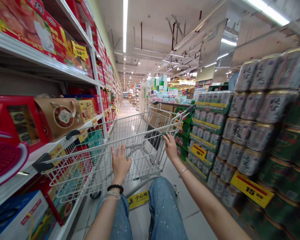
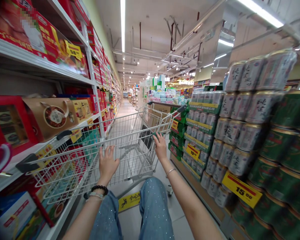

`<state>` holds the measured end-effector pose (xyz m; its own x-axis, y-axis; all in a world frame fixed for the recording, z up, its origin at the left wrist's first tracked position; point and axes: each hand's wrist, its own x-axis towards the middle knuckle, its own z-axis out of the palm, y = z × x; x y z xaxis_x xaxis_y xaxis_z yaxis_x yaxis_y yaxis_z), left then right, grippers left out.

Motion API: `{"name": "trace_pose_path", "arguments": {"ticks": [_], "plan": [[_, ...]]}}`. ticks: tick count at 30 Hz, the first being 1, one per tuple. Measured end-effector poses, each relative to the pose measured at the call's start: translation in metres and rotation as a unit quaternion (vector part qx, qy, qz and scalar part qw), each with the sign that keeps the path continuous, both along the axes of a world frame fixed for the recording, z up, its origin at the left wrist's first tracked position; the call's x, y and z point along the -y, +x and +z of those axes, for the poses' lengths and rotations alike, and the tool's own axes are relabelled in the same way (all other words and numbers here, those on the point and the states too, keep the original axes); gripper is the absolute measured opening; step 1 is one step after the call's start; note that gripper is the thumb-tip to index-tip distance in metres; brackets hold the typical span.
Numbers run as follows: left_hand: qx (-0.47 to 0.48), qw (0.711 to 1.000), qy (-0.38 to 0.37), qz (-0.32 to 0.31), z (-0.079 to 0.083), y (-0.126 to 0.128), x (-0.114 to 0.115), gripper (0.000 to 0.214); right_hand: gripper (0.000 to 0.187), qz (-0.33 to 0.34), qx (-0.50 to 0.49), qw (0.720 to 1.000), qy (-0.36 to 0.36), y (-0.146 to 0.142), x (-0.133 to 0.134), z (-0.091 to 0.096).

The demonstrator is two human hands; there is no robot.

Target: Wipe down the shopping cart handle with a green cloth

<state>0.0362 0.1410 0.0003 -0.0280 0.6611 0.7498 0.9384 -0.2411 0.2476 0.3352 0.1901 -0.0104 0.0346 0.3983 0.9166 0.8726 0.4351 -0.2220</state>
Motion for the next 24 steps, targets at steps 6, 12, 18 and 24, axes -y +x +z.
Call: {"name": "trace_pose_path", "arguments": {"ticks": [6,12,18,24], "plan": [[0.026,0.999,0.015,0.035,0.009,0.024,0.018,0.061,0.074,0.009,0.012,0.999,0.029,0.013,0.016,0.018],[-0.039,0.993,-0.016,-0.108,0.036,0.105,0.02,0.056,0.061,-0.018,0.001,0.998,0.063,0.003,-0.003,0.086],[-0.049,0.995,-0.044,-0.081,0.04,0.139,-0.003,0.062,0.066,0.004,0.073,0.997,0.007,-0.016,-0.003,0.074],[-0.055,0.995,-0.008,-0.081,0.03,0.133,-0.01,0.063,0.06,-0.03,0.068,0.997,-0.003,0.014,0.0,0.092]]}}
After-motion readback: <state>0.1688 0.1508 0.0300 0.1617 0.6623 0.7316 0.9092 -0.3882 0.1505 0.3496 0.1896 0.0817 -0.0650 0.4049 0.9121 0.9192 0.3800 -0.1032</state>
